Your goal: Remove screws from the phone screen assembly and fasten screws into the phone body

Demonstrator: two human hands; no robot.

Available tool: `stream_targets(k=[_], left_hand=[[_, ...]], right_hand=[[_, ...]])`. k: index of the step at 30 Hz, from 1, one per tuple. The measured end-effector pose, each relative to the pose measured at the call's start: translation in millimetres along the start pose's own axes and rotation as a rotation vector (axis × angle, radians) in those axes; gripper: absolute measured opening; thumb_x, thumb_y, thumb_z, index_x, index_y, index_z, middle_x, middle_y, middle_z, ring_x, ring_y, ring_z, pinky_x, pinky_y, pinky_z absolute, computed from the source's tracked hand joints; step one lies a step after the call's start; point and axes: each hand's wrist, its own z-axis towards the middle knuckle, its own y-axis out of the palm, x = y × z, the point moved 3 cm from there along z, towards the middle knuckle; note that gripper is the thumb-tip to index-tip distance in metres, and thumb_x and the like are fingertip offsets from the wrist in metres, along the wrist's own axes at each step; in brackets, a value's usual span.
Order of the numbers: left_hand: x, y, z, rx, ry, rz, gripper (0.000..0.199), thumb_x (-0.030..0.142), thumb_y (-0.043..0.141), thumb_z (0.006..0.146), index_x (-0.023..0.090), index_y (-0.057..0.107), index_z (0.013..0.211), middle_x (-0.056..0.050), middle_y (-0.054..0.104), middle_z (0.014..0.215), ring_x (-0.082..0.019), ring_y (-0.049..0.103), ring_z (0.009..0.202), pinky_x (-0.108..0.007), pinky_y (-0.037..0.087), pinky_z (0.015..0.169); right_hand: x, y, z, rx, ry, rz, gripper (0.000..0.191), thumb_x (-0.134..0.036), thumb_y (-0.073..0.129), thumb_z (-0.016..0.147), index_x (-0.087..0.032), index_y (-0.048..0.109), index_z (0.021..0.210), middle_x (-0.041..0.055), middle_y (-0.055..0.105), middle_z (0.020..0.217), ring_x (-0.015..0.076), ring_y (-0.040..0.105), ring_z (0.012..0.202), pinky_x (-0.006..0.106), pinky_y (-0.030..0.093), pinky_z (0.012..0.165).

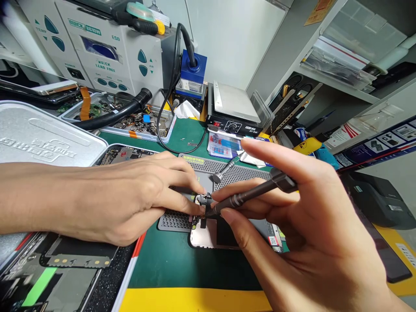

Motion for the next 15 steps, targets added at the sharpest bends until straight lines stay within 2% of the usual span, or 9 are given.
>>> stream_targets(k=[5, 9, 15], left_hand=[[-0.7, 1.0, 0.6, -0.018, -0.010, 0.014, 0.054, 0.004, 0.053, 0.080, 0.035, 0.072, 0.121, 0.005, 0.065, 0.133, -0.023, 0.053, 0.122, -0.039, 0.038, 0.104], [-0.8, 1.8, 0.3, -0.003, -0.007, 0.018, 0.053, 0.004, 0.057, 0.079, 0.035, 0.073, 0.119, 0.006, 0.066, 0.131, -0.022, 0.054, 0.120, -0.038, 0.039, 0.103], [-1.5, 1.9, 0.7, -0.011, -0.009, 0.025, 0.053, 0.005, 0.056, 0.080, 0.035, 0.073, 0.119, 0.004, 0.066, 0.132, -0.023, 0.054, 0.122, -0.039, 0.039, 0.104]], right_hand=[[2.5, 0.5, 0.7, -0.008, 0.009, 0.010, 0.075, -0.014, 0.082, 0.080, -0.032, 0.054, 0.147, 0.0111, 0.077, 0.115, 0.0282, 0.080, 0.073, 0.027, 0.071, 0.062], [3.6, -0.2, 0.6, 0.014, -0.009, -0.011, 0.078, -0.014, 0.084, 0.077, -0.030, 0.053, 0.148, 0.0112, 0.078, 0.112, 0.0306, 0.080, 0.075, 0.033, 0.072, 0.069], [3.2, 0.3, -1.1, 0.004, 0.002, 0.011, 0.078, -0.014, 0.084, 0.078, -0.033, 0.054, 0.147, 0.0111, 0.077, 0.116, 0.0301, 0.080, 0.073, 0.030, 0.072, 0.062]])
